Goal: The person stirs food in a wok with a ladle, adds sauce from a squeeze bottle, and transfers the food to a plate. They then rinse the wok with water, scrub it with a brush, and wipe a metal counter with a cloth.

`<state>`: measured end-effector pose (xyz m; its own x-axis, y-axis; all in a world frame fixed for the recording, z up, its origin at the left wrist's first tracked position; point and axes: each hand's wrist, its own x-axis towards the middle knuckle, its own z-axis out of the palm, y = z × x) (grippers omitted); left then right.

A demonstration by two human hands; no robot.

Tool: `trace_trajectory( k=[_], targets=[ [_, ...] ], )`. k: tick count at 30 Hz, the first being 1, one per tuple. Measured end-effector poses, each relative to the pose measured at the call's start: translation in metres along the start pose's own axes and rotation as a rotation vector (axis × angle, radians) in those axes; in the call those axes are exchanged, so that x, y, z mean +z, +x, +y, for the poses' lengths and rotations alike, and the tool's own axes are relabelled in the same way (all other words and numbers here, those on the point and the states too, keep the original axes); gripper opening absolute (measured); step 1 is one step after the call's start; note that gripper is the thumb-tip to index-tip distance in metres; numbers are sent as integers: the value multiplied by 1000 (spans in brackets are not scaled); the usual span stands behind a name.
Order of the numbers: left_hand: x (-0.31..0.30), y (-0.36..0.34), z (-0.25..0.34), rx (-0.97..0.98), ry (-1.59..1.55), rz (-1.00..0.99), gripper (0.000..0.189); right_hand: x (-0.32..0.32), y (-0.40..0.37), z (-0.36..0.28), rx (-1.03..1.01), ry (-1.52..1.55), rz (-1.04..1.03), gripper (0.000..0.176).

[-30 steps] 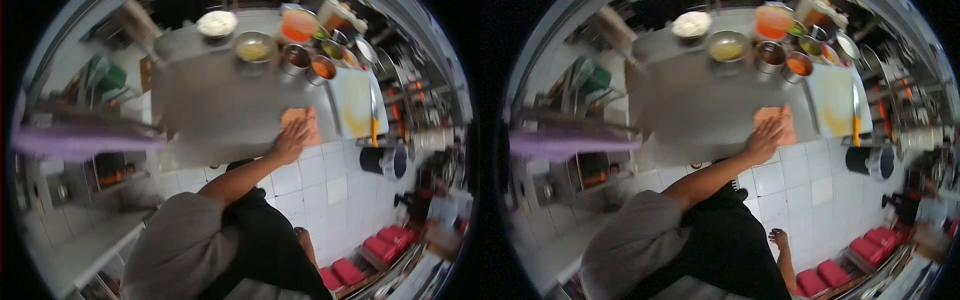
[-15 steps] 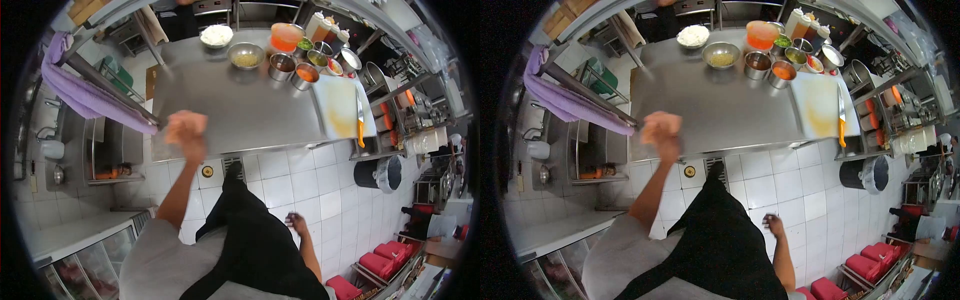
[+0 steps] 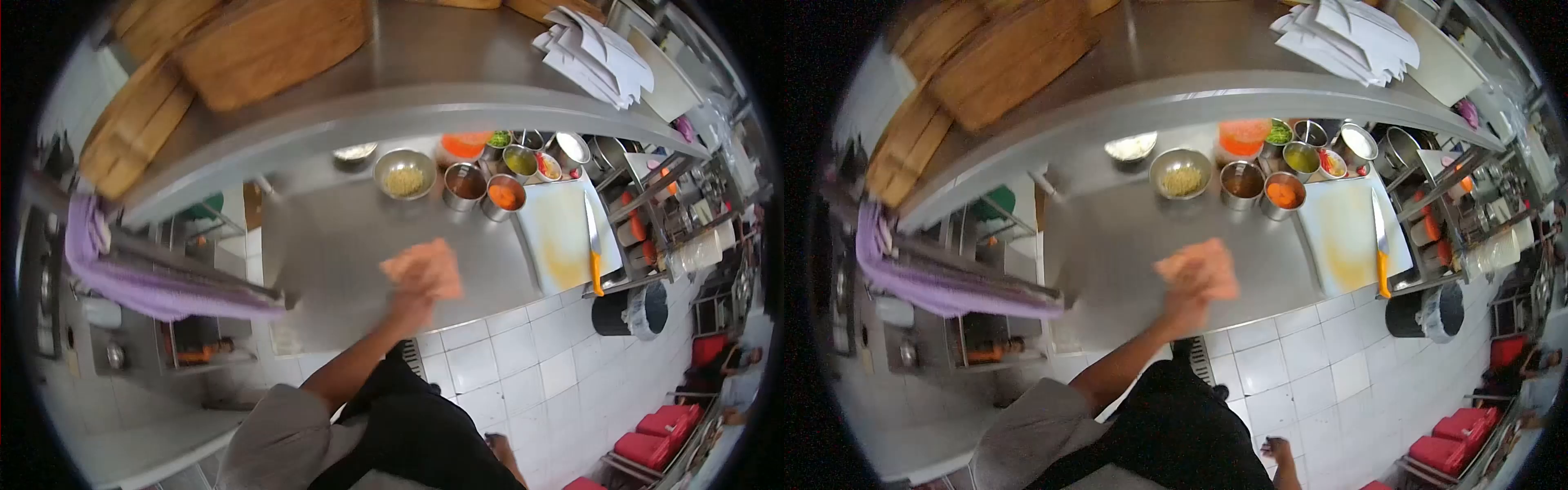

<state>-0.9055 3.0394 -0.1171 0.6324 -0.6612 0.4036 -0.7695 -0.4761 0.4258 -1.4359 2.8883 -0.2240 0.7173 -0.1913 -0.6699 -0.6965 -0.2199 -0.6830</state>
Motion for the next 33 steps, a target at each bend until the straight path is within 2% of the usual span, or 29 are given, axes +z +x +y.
trace_trajectory(
  k=[1, 2, 4, 5, 6, 7, 9, 11, 14, 16, 17, 18, 19, 20, 22, 23, 24, 25, 27, 29, 31, 33],
  targets=[
    [-22, 1, -45, 109, 42, 106, 49, 9, 50, 21, 555, 748, 116, 24],
    [-44, 2, -75, -47, 203, 26, 47, 8, 74, -25, 549, 601, 217, 28],
    [-85, 19, -141, -152, 250, 15, 49, 1, 115, -98, 403, 588, 274, 32],
    [-92, 28, -187, -171, 184, 77, 50, 2, 131, -130, 300, 619, 299, 35],
    [-112, 43, -215, -353, 235, -216, 48, 1, 141, -163, 220, 619, 269, 36],
    [-116, 55, -243, -359, 279, -274, 48, 1, 149, -187, 138, 622, 257, 37],
    [-121, 88, -284, -364, 369, -375, 48, 11, 165, -194, -21, 600, 183, 39],
    [-119, 117, -307, -379, 446, -445, 48, 11, 151, -228, 107, 383, 198, 40],
    [-122, 149, -322, -433, 564, -518, 48, 35, 136, -184, 180, 418, 296, 45],
    [-128, 160, -323, -490, 624, -552, 47, 58, 125, -114, 371, 286, 292, 51],
    [-134, 159, -322, -523, 649, -565, 47, 51, 96, -128, 352, 2, 316, 42],
    [-141, 152, -319, -542, 669, -562, 47, 72, 80, -88, 401, -64, 412, 46],
    [-142, 149, -319, -562, 688, -555, 47, 74, 58, -77, 460, -69, 321, 43],
    [-143, 140, -319, -549, 698, -532, 47, 89, 52, -38, 612, 26, 229, 44],
    [-101, 79, -382, -289, 808, -193, 52, 107, 25, -9, 804, 354, 212, 44],
    [-96, 64, -362, -255, 777, -84, 51, 135, 26, 62, 543, 137, 80, 44],
    [-84, 41, -334, -222, 745, 26, 50, 173, 32, 158, 88, -360, 29, 44],
    [-83, 29, -293, -157, 647, 73, 49, 168, 27, 130, 275, -66, 13, 40],
    [-76, 16, -208, 9, 395, 80, 46, 159, 20, 80, 657, 547, 164, 42],
    [-55, 12, -123, 179, 186, 55, 44, 144, 31, 41, 688, 666, 193, 40],
    [-29, 11, -53, 311, 50, 14, 42, 131, 43, 40, 710, 781, 212, 39],
    [9, 20, 0, 364, 13, -32, 36, 121, 69, 64, 193, -392, -33, 55]
  ],
)
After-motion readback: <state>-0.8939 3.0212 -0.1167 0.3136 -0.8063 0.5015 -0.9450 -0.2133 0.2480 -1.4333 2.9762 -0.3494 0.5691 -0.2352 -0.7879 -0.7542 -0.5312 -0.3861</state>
